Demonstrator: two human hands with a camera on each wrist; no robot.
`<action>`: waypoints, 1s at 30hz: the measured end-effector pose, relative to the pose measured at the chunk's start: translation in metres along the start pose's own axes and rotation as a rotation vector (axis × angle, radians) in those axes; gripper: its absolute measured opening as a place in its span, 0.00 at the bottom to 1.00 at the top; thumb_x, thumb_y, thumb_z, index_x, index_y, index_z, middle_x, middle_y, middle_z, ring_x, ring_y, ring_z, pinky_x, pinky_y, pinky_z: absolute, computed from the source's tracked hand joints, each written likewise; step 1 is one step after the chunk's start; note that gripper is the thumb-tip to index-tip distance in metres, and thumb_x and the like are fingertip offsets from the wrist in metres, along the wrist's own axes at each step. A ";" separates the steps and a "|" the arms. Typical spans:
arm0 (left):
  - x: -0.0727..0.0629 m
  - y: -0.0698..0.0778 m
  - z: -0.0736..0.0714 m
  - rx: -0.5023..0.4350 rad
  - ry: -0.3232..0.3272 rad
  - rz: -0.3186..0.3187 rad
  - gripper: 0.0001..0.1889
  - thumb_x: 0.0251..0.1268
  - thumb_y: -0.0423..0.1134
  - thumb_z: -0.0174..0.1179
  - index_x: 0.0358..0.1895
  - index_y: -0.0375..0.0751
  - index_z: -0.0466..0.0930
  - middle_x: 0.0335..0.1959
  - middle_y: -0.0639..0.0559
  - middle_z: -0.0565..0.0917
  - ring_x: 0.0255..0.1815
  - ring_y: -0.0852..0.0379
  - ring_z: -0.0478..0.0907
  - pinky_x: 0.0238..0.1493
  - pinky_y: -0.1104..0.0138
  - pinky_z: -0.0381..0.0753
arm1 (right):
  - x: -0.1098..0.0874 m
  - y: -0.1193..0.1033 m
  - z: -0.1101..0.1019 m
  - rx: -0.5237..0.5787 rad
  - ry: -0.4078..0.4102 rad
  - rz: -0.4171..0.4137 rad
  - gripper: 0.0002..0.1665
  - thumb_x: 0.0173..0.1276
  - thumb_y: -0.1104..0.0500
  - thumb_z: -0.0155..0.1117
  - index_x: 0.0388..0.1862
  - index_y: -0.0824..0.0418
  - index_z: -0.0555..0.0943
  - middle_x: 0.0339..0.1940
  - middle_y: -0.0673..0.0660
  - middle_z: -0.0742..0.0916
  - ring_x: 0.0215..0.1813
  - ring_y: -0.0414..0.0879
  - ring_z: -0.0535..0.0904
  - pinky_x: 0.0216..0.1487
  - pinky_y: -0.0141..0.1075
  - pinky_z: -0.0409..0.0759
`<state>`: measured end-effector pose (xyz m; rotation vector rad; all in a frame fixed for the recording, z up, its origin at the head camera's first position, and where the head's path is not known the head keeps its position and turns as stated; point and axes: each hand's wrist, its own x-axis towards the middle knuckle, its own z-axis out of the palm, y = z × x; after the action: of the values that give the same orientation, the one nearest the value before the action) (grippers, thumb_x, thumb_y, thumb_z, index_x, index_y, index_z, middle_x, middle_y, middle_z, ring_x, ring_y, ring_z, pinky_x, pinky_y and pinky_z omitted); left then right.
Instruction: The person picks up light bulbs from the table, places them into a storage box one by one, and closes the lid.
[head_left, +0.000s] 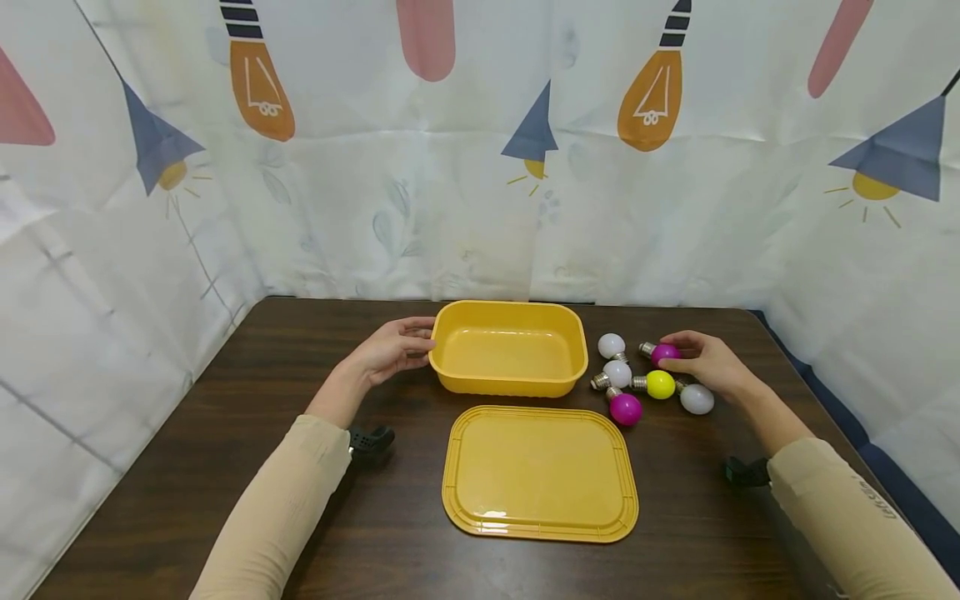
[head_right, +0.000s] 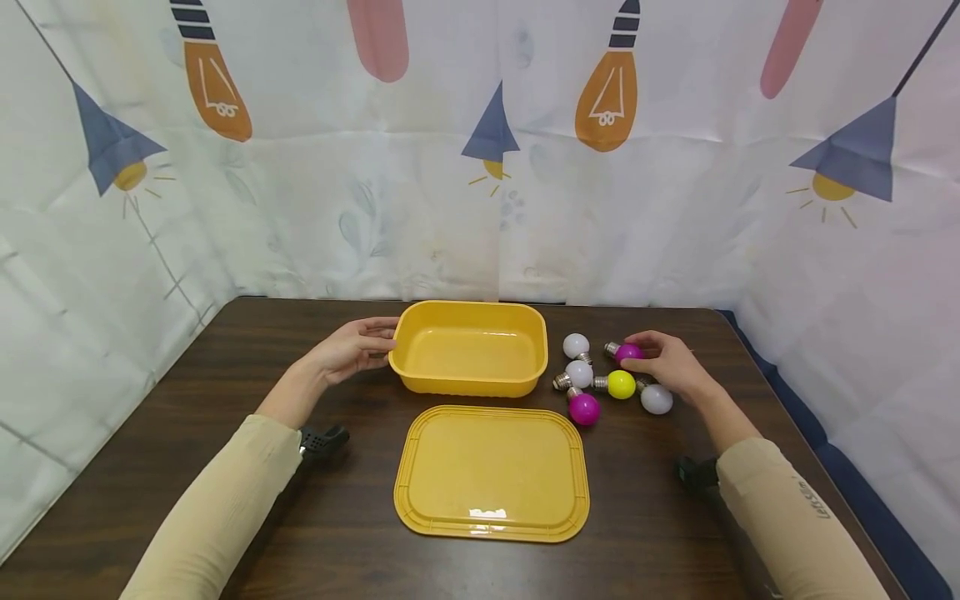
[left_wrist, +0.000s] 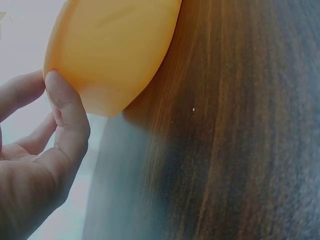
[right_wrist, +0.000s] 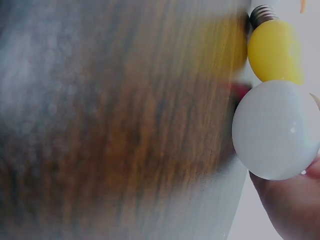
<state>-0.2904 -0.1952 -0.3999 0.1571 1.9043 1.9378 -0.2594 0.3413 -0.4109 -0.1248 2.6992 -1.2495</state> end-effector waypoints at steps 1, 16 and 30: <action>0.000 0.000 0.000 -0.004 0.000 0.000 0.31 0.75 0.27 0.58 0.78 0.34 0.60 0.58 0.41 0.77 0.45 0.55 0.83 0.49 0.64 0.85 | 0.000 0.000 0.000 0.003 0.002 0.001 0.38 0.74 0.47 0.68 0.71 0.69 0.70 0.68 0.73 0.74 0.68 0.69 0.71 0.65 0.58 0.75; 0.000 -0.001 0.000 -0.002 -0.013 0.004 0.31 0.76 0.28 0.57 0.79 0.34 0.59 0.62 0.37 0.74 0.45 0.56 0.84 0.53 0.61 0.84 | 0.001 -0.009 -0.006 0.036 0.038 0.023 0.40 0.73 0.44 0.68 0.72 0.68 0.69 0.69 0.72 0.74 0.69 0.68 0.69 0.68 0.62 0.70; 0.002 -0.002 0.004 -0.018 -0.023 0.003 0.32 0.75 0.26 0.57 0.79 0.33 0.58 0.58 0.38 0.78 0.45 0.55 0.84 0.49 0.64 0.85 | 0.002 -0.015 -0.012 0.093 0.059 -0.024 0.41 0.73 0.43 0.68 0.73 0.67 0.69 0.69 0.71 0.74 0.69 0.67 0.69 0.69 0.63 0.67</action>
<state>-0.2905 -0.1911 -0.4018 0.1760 1.8726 1.9460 -0.2635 0.3406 -0.3925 -0.1100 2.6902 -1.4045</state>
